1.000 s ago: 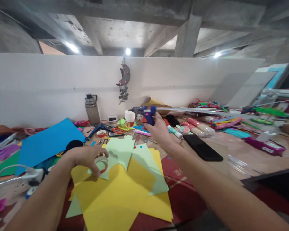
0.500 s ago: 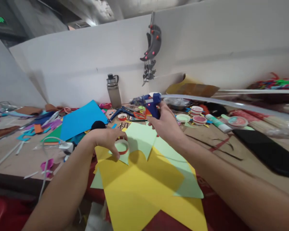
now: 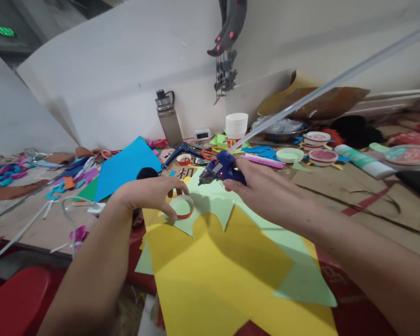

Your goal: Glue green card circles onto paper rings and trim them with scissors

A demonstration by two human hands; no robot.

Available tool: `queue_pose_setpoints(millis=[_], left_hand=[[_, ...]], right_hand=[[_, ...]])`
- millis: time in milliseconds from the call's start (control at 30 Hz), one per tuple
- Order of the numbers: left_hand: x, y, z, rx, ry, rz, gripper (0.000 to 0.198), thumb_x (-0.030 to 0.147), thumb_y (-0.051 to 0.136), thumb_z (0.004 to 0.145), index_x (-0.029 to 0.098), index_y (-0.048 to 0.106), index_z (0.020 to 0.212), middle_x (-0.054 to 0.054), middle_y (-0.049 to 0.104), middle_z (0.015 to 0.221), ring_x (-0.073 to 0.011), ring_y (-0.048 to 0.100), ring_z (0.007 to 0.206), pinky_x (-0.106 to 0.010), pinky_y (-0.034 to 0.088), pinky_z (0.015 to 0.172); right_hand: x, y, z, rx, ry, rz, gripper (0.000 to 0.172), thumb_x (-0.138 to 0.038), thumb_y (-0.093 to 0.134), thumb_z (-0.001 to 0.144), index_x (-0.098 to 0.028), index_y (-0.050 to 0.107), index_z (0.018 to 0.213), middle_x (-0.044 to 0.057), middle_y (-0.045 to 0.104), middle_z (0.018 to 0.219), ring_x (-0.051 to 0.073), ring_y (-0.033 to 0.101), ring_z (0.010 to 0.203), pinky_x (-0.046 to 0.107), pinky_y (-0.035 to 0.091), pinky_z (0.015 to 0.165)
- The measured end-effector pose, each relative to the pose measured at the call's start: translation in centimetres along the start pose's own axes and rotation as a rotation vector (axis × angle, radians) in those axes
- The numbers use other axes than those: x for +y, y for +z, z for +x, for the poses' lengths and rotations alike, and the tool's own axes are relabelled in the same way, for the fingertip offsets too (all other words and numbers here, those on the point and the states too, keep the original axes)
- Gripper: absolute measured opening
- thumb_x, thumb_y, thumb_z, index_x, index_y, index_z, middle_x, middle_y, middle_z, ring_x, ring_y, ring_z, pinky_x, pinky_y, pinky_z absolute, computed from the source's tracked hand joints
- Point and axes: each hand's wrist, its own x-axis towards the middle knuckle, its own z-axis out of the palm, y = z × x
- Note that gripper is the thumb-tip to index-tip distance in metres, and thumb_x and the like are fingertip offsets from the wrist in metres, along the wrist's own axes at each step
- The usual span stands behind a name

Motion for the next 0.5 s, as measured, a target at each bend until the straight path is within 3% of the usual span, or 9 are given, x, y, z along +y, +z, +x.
queue_pose_setpoints(millis=[233,500], left_hand=[[0.53,-0.09,0.22,-0.031,-0.042,0.005,0.062,0.056,0.072,0.066,0.028,0.057,0.12,-0.001,0.064,0.109,-0.02,0.059,0.094,-0.026,0.041,0.07],[0.45,-0.11,-0.06,-0.013,-0.03,-0.021,0.059,0.056,0.071,0.068,0.028,0.057,0.119,0.0,0.067,0.107,-0.0182,0.061,0.092,-0.025,0.041,0.071]], right_hand=[[0.42,0.39,-0.12,-0.104,-0.002,-0.015,0.023,-0.045,0.063,0.079,-0.026,0.063,0.093,0.009,0.07,0.095,0.029,0.065,0.085,0.038,0.049,0.068],[-0.03,-0.17,-0.82,-0.233,-0.054,-0.049,0.033,-0.05,0.047,0.088,-0.023,0.06,0.099,0.012,0.07,0.103,0.032,0.065,0.088,0.041,0.049,0.068]])
